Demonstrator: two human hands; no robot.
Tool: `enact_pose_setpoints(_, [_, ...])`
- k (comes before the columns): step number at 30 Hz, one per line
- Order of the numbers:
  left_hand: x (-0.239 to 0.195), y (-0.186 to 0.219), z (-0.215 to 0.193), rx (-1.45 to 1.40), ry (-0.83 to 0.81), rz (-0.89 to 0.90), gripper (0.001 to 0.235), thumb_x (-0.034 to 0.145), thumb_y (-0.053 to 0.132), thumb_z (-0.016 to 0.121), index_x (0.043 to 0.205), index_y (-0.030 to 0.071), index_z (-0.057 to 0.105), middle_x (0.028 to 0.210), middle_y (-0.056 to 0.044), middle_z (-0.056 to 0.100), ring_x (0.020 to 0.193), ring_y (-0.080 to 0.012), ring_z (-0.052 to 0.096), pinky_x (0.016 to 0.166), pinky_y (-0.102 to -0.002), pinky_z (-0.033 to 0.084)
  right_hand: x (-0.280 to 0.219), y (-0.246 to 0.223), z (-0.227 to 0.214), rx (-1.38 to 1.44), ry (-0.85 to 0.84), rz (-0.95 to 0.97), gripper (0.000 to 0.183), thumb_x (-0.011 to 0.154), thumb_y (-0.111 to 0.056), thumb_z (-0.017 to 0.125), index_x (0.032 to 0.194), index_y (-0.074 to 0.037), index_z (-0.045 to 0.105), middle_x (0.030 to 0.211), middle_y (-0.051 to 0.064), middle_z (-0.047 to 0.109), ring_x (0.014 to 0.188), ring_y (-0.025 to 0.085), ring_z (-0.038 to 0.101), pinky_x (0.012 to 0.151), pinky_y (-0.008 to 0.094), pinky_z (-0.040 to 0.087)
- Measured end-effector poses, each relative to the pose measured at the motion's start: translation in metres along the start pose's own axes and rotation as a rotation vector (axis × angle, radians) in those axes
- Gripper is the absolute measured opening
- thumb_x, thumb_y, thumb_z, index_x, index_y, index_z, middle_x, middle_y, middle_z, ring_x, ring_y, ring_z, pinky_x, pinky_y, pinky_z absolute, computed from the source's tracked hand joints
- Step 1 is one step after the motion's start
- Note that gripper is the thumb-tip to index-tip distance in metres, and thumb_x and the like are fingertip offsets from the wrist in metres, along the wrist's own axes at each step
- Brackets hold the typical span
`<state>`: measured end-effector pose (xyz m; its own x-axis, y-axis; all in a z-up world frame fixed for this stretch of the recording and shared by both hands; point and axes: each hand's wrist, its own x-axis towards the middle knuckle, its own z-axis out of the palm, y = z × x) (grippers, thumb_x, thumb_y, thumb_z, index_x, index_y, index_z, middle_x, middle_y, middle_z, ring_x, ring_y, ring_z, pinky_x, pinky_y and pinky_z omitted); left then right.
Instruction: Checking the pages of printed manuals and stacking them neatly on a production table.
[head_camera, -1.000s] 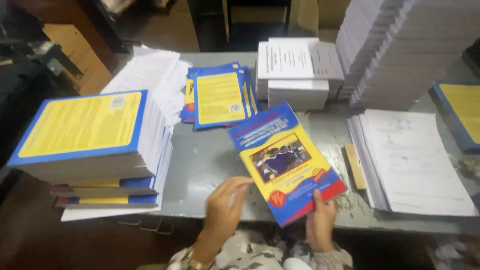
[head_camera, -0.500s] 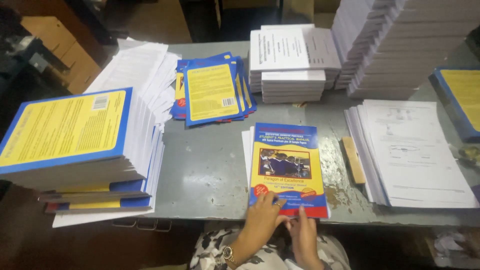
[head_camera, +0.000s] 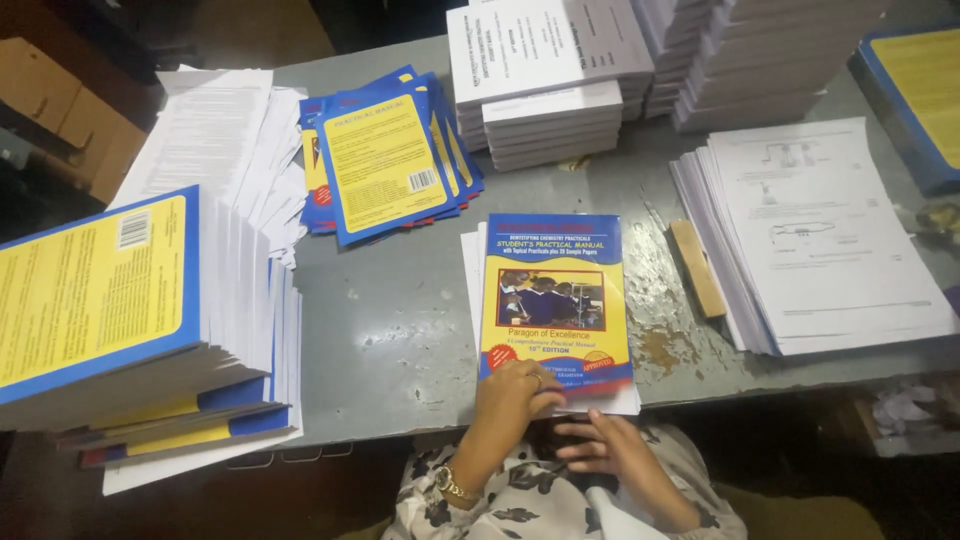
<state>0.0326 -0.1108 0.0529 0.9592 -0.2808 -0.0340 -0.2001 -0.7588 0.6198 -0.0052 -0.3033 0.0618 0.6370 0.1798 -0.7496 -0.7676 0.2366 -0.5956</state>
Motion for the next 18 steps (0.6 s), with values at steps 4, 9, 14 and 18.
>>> enact_pose_setpoints(4, [-0.004,-0.02,0.021,-0.372,0.251,-0.04,0.021,0.087,0.024,0.078,0.107,0.015,0.081,0.1,-0.003,0.081,0.088,-0.0131,0.078,0.081,-0.025,0.06,-0.001,0.001,-0.015,-0.318,-0.045,0.072,0.041,0.096,-0.027,0.058,0.121,0.004,0.07,0.112,0.028,0.081,0.079,0.036,0.079,0.064,0.04,0.065])
enact_pose_setpoints(9, [-0.015,-0.031,0.03,-0.833,0.437,-0.428,0.022,0.079,0.021,0.085,0.095,0.005,0.083,0.088,-0.006,0.083,0.081,-0.0133,0.075,0.075,-0.024,0.062,-0.012,-0.041,-0.029,-0.435,0.043,-0.265,0.034,0.096,-0.025,0.06,0.105,0.001,0.079,0.104,0.018,0.086,0.082,0.029,0.082,0.066,0.033,0.066])
enact_pose_setpoints(14, [-0.027,-0.034,0.031,-1.236,0.602,-0.568,0.007,0.087,0.004,0.077,0.09,-0.002,0.074,0.084,-0.016,0.079,0.061,-0.018,0.067,0.047,-0.022,0.052,0.014,-0.124,0.023,-0.174,0.213,-0.741,0.051,0.097,-0.022,0.054,0.143,-0.001,0.05,0.144,0.015,0.059,0.131,0.027,0.059,0.112,0.035,0.049])
enact_pose_setpoints(18, [-0.044,-0.049,0.048,-1.118,0.871,-0.37,0.018,0.09,0.012,0.078,0.085,0.009,0.061,0.07,-0.001,0.058,0.06,-0.0101,0.055,0.055,-0.024,0.047,0.172,-0.133,0.061,-0.192,0.124,-0.878,0.053,0.096,-0.011,0.054,0.148,-0.008,0.043,0.151,0.016,0.051,0.142,0.03,0.049,0.115,0.041,0.043])
